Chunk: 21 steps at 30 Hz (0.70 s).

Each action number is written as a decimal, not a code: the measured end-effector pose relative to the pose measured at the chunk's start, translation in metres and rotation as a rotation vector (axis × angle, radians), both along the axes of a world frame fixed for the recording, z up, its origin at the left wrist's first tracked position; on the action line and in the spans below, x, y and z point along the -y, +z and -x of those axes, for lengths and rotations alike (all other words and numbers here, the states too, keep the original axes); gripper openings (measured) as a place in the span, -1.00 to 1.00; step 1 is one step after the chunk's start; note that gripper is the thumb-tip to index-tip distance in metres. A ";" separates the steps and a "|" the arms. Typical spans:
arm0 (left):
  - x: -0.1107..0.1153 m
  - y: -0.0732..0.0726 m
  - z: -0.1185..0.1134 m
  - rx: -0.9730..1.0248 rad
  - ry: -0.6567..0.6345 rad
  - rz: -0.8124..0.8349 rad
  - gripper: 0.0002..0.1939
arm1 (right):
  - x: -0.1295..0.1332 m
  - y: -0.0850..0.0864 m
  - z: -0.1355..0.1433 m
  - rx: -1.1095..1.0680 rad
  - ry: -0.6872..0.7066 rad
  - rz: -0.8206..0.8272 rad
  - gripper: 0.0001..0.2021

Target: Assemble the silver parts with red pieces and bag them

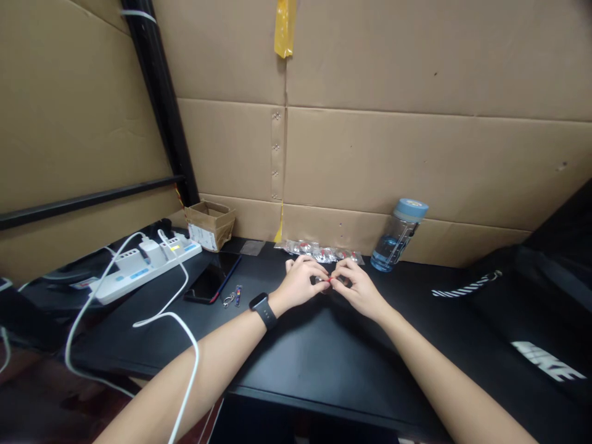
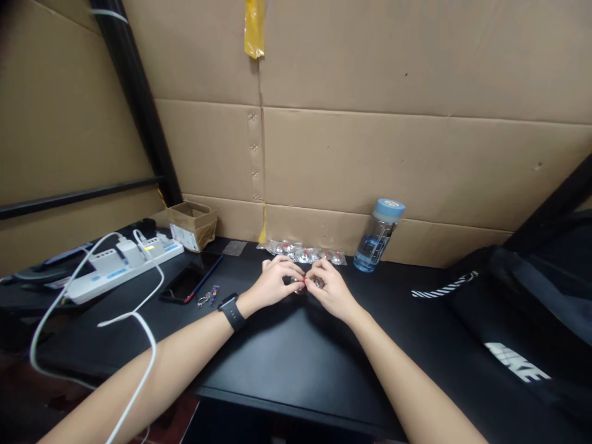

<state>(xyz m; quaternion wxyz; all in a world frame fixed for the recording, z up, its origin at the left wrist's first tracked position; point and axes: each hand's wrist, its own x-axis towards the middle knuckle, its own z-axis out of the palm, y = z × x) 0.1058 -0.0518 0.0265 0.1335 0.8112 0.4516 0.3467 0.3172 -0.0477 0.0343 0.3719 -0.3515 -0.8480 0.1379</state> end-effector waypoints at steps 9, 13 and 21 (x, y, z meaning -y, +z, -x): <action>-0.018 -0.015 0.015 0.001 0.146 0.079 -0.84 | -0.027 -0.019 -0.034 0.349 -0.124 0.056 -0.82; -0.019 -0.018 0.013 -0.041 0.148 0.070 -0.84 | -0.031 -0.023 -0.035 0.336 -0.128 0.084 -0.84; -0.021 -0.021 0.014 -0.110 0.109 0.044 -0.87 | -0.032 -0.025 -0.025 0.317 -0.129 0.041 -0.82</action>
